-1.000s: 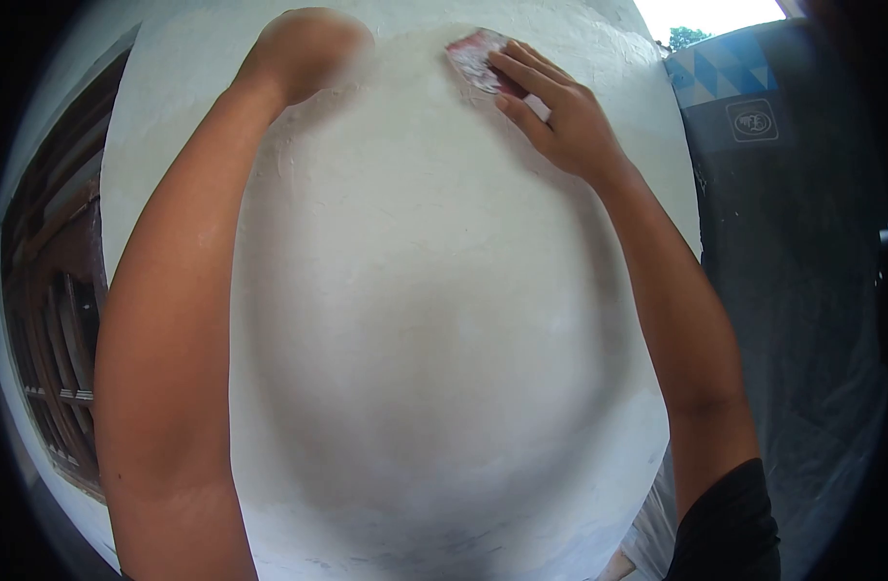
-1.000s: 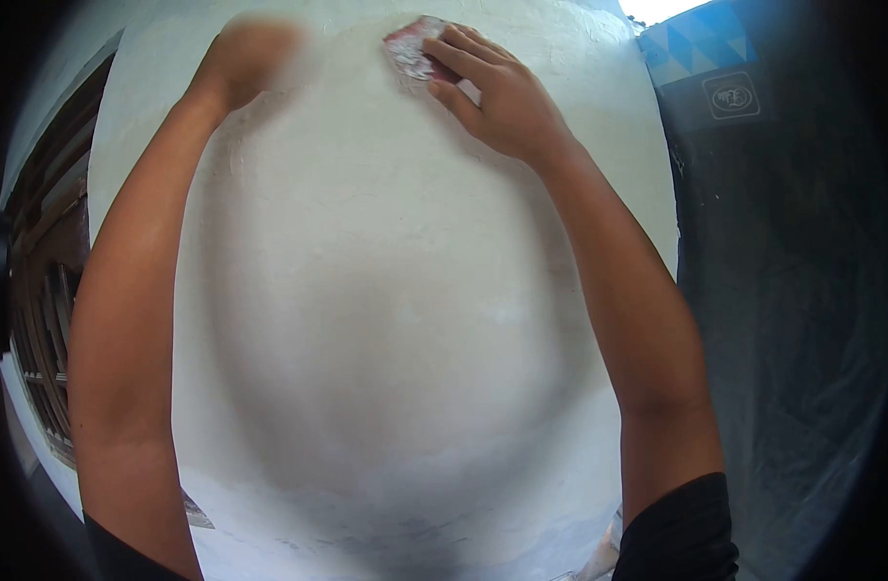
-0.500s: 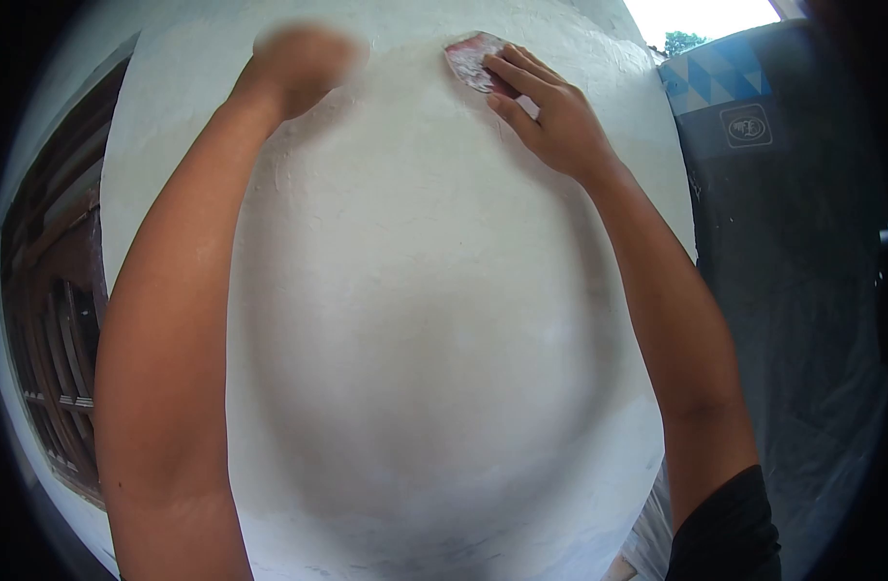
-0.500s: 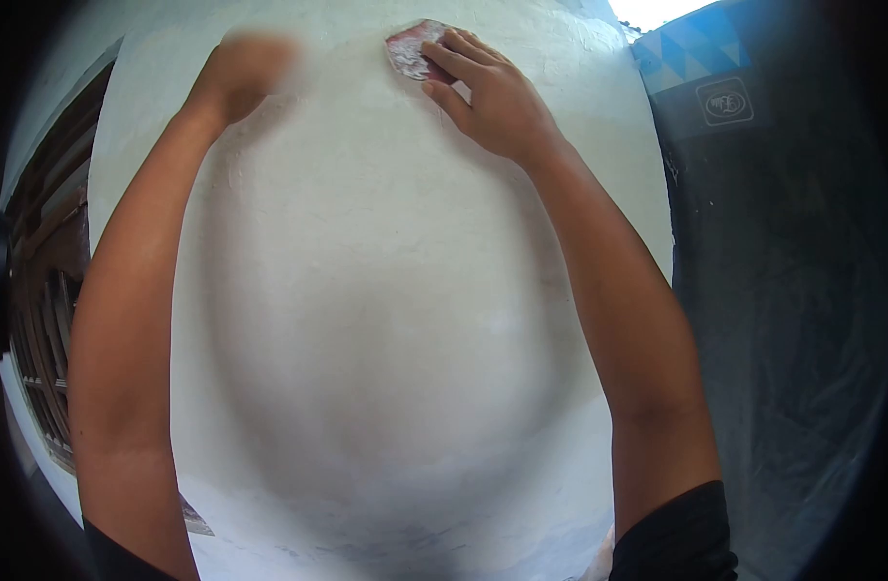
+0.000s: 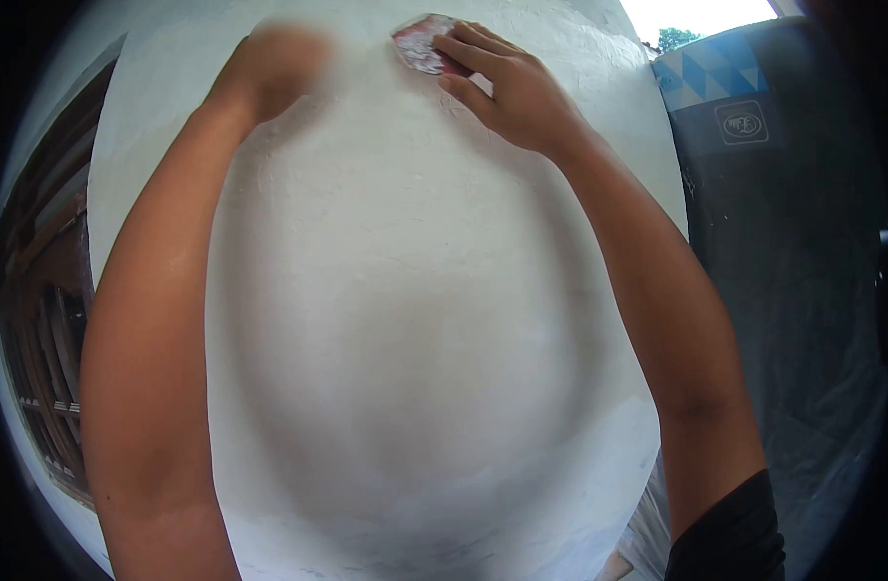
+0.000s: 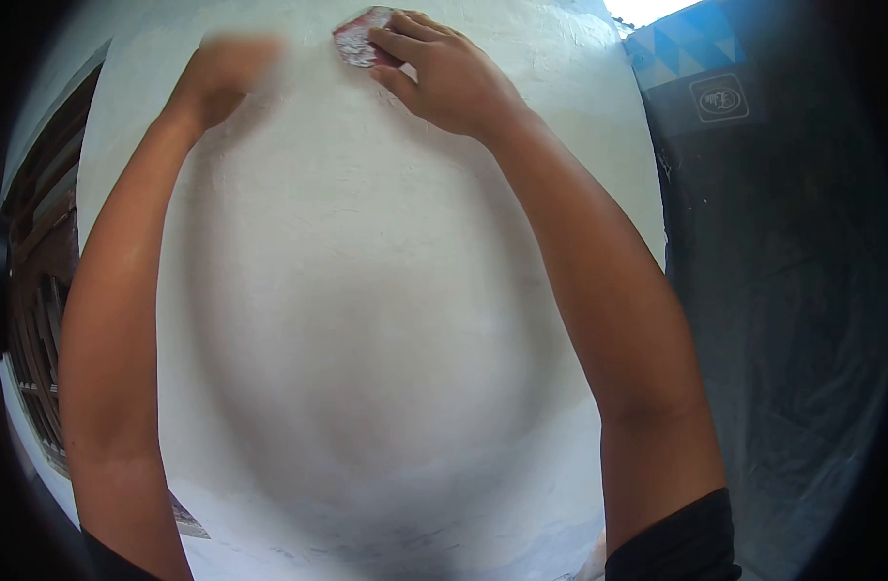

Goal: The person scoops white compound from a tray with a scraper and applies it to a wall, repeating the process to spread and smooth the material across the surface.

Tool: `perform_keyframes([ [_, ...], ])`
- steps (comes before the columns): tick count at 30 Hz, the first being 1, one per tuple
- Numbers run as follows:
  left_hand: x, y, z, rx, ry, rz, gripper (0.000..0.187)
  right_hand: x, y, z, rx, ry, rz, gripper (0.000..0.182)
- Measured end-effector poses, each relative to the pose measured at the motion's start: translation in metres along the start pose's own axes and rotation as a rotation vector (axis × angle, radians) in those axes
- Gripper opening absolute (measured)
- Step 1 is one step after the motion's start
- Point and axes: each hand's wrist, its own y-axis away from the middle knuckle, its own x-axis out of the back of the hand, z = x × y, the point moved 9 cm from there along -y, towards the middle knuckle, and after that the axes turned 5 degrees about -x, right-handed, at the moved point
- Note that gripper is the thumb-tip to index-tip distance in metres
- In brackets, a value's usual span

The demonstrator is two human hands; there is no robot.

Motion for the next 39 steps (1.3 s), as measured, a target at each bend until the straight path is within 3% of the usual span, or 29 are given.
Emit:
perform_keyframes([
  [7,0.015,0.006,0.017,-0.032,0.141,0.028,0.042,0.002,0.052,0.013,-0.015,0.074,-0.032,0.042],
  [8,0.016,0.007,0.018,0.025,0.098,-0.019,0.038,0.002,0.051,0.019,-0.009,0.068,-0.033,0.042],
  [9,0.015,0.007,0.019,0.077,0.056,-0.067,0.049,0.009,0.046,0.023,-0.025,0.054,0.011,0.042],
  [12,0.01,0.007,0.021,0.154,-0.027,-0.202,0.042,0.013,0.027,0.03,-0.108,0.035,0.06,0.042],
  [16,-0.005,0.004,0.003,0.08,-0.021,-0.073,0.043,-0.003,0.019,0.028,-0.074,-0.002,0.002,0.042],
  [18,0.001,0.003,0.001,-0.012,0.049,0.121,0.043,-0.003,0.045,0.023,-0.018,0.029,-0.011,0.041],
  [19,0.009,0.003,0.006,-0.012,0.044,0.128,0.043,0.002,0.055,0.023,-0.027,0.029,-0.023,0.042],
  [21,0.001,0.005,0.007,0.067,0.036,-0.069,0.041,0.013,0.059,0.028,-0.038,0.027,-0.004,0.041],
  [27,0.002,0.005,0.005,0.078,0.046,0.0,0.041,0.006,0.007,0.026,-0.125,-0.002,0.0,0.04],
  [30,0.001,0.006,0.004,0.086,0.055,-0.026,0.04,-0.011,0.017,0.021,-0.056,0.008,-0.064,0.04],
  [36,0.009,0.007,0.018,0.036,0.128,0.049,0.041,0.01,0.055,0.03,-0.148,-0.022,-0.115,0.043],
  [39,0.009,0.006,0.018,0.068,0.097,0.014,0.039,0.019,0.03,0.024,-0.074,-0.017,0.022,0.044],
])
